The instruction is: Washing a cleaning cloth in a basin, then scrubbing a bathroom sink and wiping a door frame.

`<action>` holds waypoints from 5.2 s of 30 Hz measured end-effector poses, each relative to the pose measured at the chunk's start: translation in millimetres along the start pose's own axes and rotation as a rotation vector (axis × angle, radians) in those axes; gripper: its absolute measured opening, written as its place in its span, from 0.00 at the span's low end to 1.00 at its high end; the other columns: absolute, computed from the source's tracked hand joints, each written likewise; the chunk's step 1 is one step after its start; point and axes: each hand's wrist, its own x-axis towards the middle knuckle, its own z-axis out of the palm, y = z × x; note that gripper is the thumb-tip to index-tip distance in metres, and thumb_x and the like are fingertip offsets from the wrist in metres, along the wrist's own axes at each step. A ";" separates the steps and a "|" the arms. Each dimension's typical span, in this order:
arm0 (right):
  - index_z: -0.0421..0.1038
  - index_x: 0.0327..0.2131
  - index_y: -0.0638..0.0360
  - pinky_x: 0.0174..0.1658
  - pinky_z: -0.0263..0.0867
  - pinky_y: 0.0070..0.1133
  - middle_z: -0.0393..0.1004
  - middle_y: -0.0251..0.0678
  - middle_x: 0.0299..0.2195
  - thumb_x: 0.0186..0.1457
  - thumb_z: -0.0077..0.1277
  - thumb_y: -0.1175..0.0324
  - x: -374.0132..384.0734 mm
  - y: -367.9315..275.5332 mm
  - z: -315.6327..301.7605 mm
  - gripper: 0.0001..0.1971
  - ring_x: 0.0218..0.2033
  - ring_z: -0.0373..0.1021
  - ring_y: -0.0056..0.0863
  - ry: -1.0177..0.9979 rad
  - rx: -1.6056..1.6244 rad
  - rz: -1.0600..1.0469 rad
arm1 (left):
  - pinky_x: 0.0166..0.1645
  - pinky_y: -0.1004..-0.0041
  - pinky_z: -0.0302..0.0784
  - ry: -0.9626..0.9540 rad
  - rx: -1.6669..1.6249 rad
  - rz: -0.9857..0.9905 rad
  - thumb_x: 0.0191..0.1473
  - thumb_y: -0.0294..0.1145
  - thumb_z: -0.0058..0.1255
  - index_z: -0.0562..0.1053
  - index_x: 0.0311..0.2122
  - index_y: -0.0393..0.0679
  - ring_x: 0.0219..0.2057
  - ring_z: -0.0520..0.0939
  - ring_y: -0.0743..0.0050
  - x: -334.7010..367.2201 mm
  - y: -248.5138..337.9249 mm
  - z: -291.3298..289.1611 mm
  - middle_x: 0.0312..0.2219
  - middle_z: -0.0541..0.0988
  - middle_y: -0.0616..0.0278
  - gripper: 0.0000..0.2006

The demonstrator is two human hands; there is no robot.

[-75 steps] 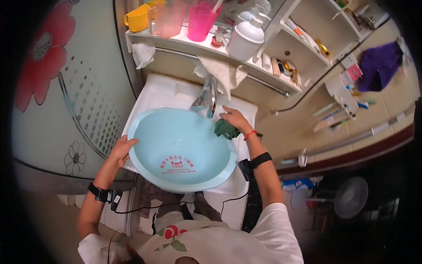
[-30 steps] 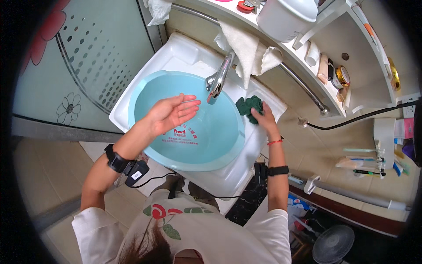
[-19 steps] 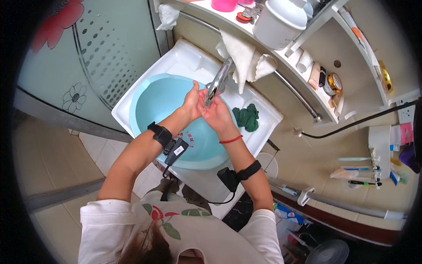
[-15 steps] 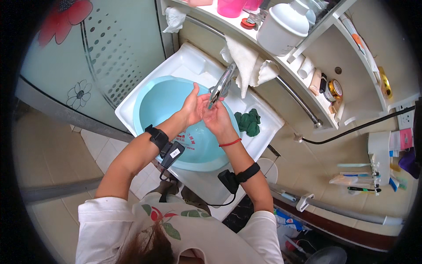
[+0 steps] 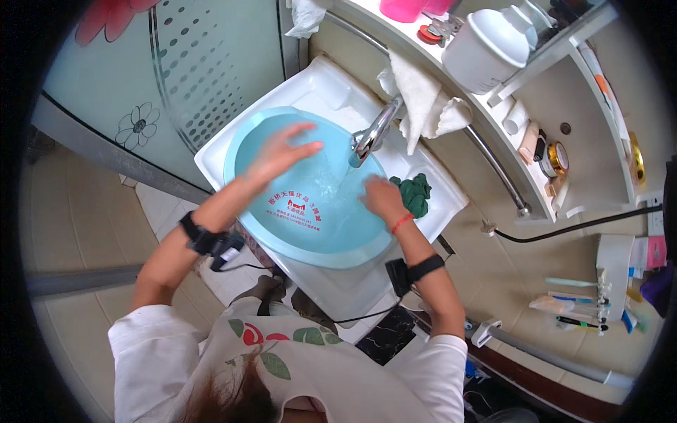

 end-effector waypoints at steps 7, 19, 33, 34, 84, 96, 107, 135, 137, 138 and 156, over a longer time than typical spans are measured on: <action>0.69 0.49 0.54 0.59 0.53 0.31 0.65 0.41 0.53 0.51 0.52 0.54 -24.5 24.1 1.5 0.24 0.58 0.57 0.38 0.054 0.110 -0.145 | 0.57 0.64 0.64 0.481 1.088 -0.029 0.49 0.34 0.56 0.62 0.54 0.33 0.54 0.68 0.57 -23.9 -78.6 -114.8 0.50 0.69 0.47 0.29; 0.72 0.46 0.53 0.47 0.64 0.27 0.70 0.39 0.42 0.51 0.52 0.68 -75.1 79.4 10.8 0.16 0.44 0.67 0.35 0.198 0.131 0.342 | 0.45 0.70 0.74 0.287 -0.325 -0.329 0.38 0.13 0.44 0.66 0.50 0.29 0.41 0.77 0.63 -21.0 -55.8 -84.1 0.40 0.74 0.49 0.27; 0.68 0.49 0.47 0.53 0.60 0.32 0.61 0.40 0.55 0.49 0.54 0.66 42.8 -53.9 25.6 0.21 0.53 0.59 0.40 0.002 0.364 -0.216 | 0.48 0.71 0.71 0.327 -0.174 -0.198 0.40 0.12 0.42 0.62 0.53 0.32 0.44 0.75 0.62 -34.1 3.5 -63.8 0.43 0.72 0.48 0.29; 0.68 0.49 0.47 0.53 0.60 0.32 0.61 0.40 0.55 0.49 0.54 0.66 46.5 -62.3 38.6 0.21 0.53 0.59 0.40 0.005 0.369 -0.224 | 0.48 0.71 0.71 0.335 -0.168 -0.198 0.40 0.12 0.42 0.62 0.53 0.32 0.44 0.75 0.62 -36.2 5.0 -61.7 0.43 0.72 0.48 0.29; 0.73 0.43 0.50 0.49 0.62 0.30 0.60 0.45 0.46 0.43 0.49 0.77 53.4 -196.7 -54.4 0.20 0.47 0.61 0.44 0.155 0.812 -0.212 | 0.46 0.71 0.71 0.509 -0.490 -0.167 0.38 0.11 0.40 0.58 0.56 0.36 0.44 0.75 0.62 -85.0 -51.8 -6.4 0.43 0.72 0.51 0.33; 0.74 0.44 0.48 0.49 0.64 0.35 0.68 0.47 0.42 0.48 0.48 0.67 157.4 -105.8 -1.7 0.18 0.46 0.66 0.48 0.121 0.239 0.443 | 0.55 0.62 0.62 0.512 -0.463 -0.036 0.38 0.15 0.42 0.55 0.57 0.35 0.50 0.68 0.46 -90.0 -55.5 9.0 0.47 0.69 0.43 0.34; 0.74 0.44 0.52 0.51 0.60 0.31 0.68 0.43 0.47 0.39 0.48 0.80 66.5 -240.7 -71.5 0.24 0.46 0.63 0.46 0.035 0.345 -0.352 | 0.53 0.60 0.65 0.546 -0.386 0.061 0.43 0.18 0.51 0.48 0.59 0.32 0.50 0.69 0.45 -96.5 -79.9 9.6 0.47 0.66 0.40 0.38; 0.76 0.36 0.67 0.40 0.63 0.16 0.72 0.34 0.35 0.41 0.41 0.79 -154.7 -136.8 -158.3 0.17 0.36 0.67 0.22 0.234 1.126 0.533 | 0.33 0.68 0.70 -0.244 0.703 1.100 0.31 0.34 0.57 0.75 0.28 0.48 0.29 0.76 0.68 -95.1 -45.2 -64.7 0.24 0.75 0.67 0.12; 0.74 0.36 0.72 0.43 0.64 0.18 0.72 0.38 0.36 0.39 0.39 0.81 -175.6 -138.4 -149.4 0.18 0.38 0.68 0.25 0.576 1.289 0.635 | 0.31 0.68 0.69 -0.174 0.658 1.132 0.31 0.31 0.56 0.74 0.26 0.48 0.26 0.75 0.67 -96.3 -35.2 -58.4 0.22 0.74 0.67 0.10; 0.74 0.36 0.72 0.43 0.64 0.18 0.72 0.38 0.36 0.39 0.39 0.81 -187.8 -139.2 -147.6 0.18 0.38 0.68 0.25 0.592 1.292 0.643 | 0.29 0.69 0.69 -0.096 0.603 1.153 0.31 0.29 0.55 0.74 0.24 0.48 0.22 0.74 0.65 -96.8 -28.4 -54.4 0.20 0.73 0.66 0.08; 0.61 0.54 0.56 0.33 0.63 0.18 0.66 0.39 0.46 0.45 0.41 0.75 -228.9 -147.0 -183.9 0.27 0.40 0.66 0.28 1.161 1.949 0.377 | 0.29 0.79 0.69 -0.044 0.002 0.591 0.51 0.27 0.52 0.77 0.31 0.38 0.24 0.75 0.81 -56.0 33.8 -47.2 0.22 0.78 0.65 0.05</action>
